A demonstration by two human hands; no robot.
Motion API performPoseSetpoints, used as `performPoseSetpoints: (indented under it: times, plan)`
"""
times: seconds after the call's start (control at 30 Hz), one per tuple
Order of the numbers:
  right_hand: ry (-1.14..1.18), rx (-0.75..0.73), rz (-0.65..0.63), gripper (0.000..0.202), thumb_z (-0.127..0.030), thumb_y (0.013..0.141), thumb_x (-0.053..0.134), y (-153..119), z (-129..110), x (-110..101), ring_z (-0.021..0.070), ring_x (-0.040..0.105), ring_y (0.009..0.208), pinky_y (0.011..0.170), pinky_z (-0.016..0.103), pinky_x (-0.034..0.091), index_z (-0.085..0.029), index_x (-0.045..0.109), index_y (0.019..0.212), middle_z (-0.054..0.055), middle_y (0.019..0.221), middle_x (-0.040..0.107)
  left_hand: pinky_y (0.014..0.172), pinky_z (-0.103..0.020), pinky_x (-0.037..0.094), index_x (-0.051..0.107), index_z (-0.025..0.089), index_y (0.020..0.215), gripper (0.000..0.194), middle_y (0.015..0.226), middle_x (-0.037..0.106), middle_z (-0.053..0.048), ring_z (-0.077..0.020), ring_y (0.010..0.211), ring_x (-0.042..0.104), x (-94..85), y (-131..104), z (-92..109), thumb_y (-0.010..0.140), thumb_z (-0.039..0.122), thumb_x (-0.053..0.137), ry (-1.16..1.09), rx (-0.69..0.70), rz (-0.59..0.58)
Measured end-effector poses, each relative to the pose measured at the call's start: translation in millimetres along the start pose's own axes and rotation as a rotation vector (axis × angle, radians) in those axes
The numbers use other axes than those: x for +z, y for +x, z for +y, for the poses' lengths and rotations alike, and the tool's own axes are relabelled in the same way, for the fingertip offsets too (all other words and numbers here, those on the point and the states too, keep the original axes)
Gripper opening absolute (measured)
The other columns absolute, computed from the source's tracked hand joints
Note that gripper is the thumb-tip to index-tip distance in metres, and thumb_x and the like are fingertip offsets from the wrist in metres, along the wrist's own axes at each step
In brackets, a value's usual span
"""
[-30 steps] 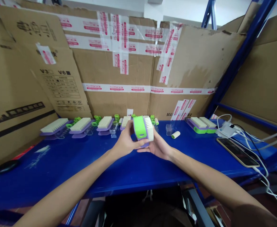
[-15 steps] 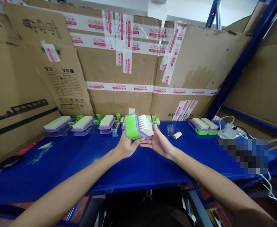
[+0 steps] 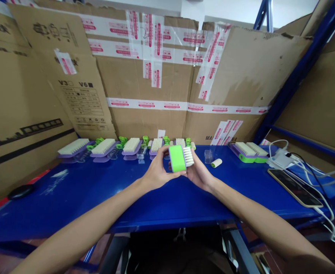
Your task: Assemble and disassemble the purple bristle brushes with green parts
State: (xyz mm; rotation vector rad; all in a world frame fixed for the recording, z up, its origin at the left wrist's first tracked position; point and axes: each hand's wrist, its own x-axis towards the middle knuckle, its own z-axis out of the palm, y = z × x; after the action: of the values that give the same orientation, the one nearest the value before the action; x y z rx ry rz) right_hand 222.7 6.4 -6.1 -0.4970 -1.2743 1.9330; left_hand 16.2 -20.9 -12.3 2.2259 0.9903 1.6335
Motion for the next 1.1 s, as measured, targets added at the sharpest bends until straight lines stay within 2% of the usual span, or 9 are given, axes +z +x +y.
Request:
performPoseSetpoints:
  times: [0.13, 0.27, 0.37, 0.47, 0.7, 0.8, 0.93, 1.03, 1.1]
  plan:
    - [-0.018, 0.033, 0.047, 0.072, -0.079, 0.116, 0.034, 0.5, 1.3, 0.0, 0.0294, 0.079, 0.126, 0.116, 0.049, 0.057, -0.028, 0.071, 0.151, 0.010, 0.131, 0.086, 0.105, -0.057, 0.067, 0.055, 0.025, 0.144, 0.082, 0.136, 0.076, -0.014, -0.0373, 0.123, 0.079, -1.5, 3.5, 4.4, 0.080, 0.048, 0.102, 0.008, -0.058, -0.092]
    - [-0.044, 0.026, 0.036, 0.074, -0.079, 0.116, 0.033, 0.3, 2.3, 2.2, 0.0287, 0.079, 0.126, 0.120, 0.049, 0.054, -0.027, 0.074, 0.147, 0.010, 0.131, 0.086, 0.105, -0.056, 0.067, 0.056, 0.024, 0.145, 0.081, 0.137, 0.077, -0.014, -0.0366, 0.122, 0.080, -3.8, 5.1, 4.9, 0.081, 0.045, 0.101, 0.006, -0.048, -0.040]
    - [-0.043, 0.033, 0.030, 0.076, -0.079, 0.116, 0.031, -0.7, 2.0, 3.0, 0.0287, 0.079, 0.125, 0.121, 0.049, 0.053, -0.025, 0.074, 0.147, 0.012, 0.133, 0.085, 0.103, -0.054, 0.068, 0.058, 0.024, 0.140, 0.077, 0.133, 0.078, -0.013, -0.0354, 0.119, 0.081, -5.0, 5.0, 4.0, 0.080, 0.044, 0.101, 0.008, -0.032, -0.059]
    - [-0.042, 0.030, 0.024, 0.075, -0.079, 0.116, 0.033, -2.4, 1.8, 2.9, 0.0286, 0.080, 0.122, 0.120, 0.050, 0.054, -0.025, 0.072, 0.150, 0.012, 0.134, 0.085, 0.103, -0.054, 0.067, 0.056, 0.025, 0.141, 0.084, 0.132, 0.078, -0.013, -0.0352, 0.118, 0.081, -6.4, 5.0, 4.5, 0.076, 0.047, 0.104, 0.015, -0.029, -0.013]
    - [-0.027, 0.038, 0.011, 0.073, -0.078, 0.116, 0.034, -6.4, -0.3, 7.0, 0.0280, 0.078, 0.126, 0.123, 0.050, 0.053, -0.025, 0.072, 0.150, 0.011, 0.135, 0.084, 0.102, -0.053, 0.067, 0.056, 0.024, 0.138, 0.084, 0.129, 0.079, -0.012, -0.0340, 0.115, 0.081, -7.7, 5.3, 6.1, 0.075, 0.049, 0.104, -0.011, -0.051, -0.014]
    - [-0.024, 0.061, 0.011, 0.074, -0.079, 0.116, 0.033, -5.9, -0.8, 6.8, 0.0284, 0.078, 0.129, 0.124, 0.052, 0.053, -0.026, 0.071, 0.151, 0.011, 0.136, 0.084, 0.100, -0.052, 0.067, 0.057, 0.024, 0.137, 0.084, 0.127, 0.079, -0.012, -0.0343, 0.114, 0.081, -6.9, 4.9, 4.2, 0.074, 0.050, 0.105, -0.017, -0.080, -0.048]
    - [-0.025, 0.059, 0.011, 0.074, -0.079, 0.115, 0.036, -3.8, 0.1, 4.5, 0.0290, 0.078, 0.130, 0.123, 0.052, 0.054, -0.025, 0.071, 0.151, 0.012, 0.137, 0.084, 0.103, -0.054, 0.066, 0.057, 0.024, 0.139, 0.085, 0.128, 0.079, -0.012, -0.0346, 0.115, 0.081, -6.2, 4.6, 3.7, 0.074, 0.051, 0.105, -0.017, -0.070, -0.004]
    - [-0.006, 0.070, 0.019, 0.076, -0.080, 0.115, 0.034, -2.0, 1.0, 3.0, 0.0290, 0.078, 0.128, 0.122, 0.051, 0.055, -0.025, 0.071, 0.151, 0.012, 0.136, 0.084, 0.102, -0.052, 0.067, 0.059, 0.024, 0.137, 0.081, 0.128, 0.079, -0.011, -0.0346, 0.116, 0.081, -6.5, 5.3, 6.0, 0.075, 0.050, 0.104, -0.028, -0.053, -0.062]
    - [-0.009, 0.068, 0.038, 0.075, -0.079, 0.116, 0.033, -1.4, 1.0, 2.4, 0.0282, 0.079, 0.126, 0.122, 0.051, 0.055, -0.025, 0.072, 0.150, 0.012, 0.135, 0.085, 0.102, -0.053, 0.067, 0.059, 0.024, 0.137, 0.082, 0.128, 0.079, -0.011, -0.0343, 0.115, 0.081, -7.2, 6.0, 7.7, 0.074, 0.050, 0.105, -0.027, -0.038, -0.059]
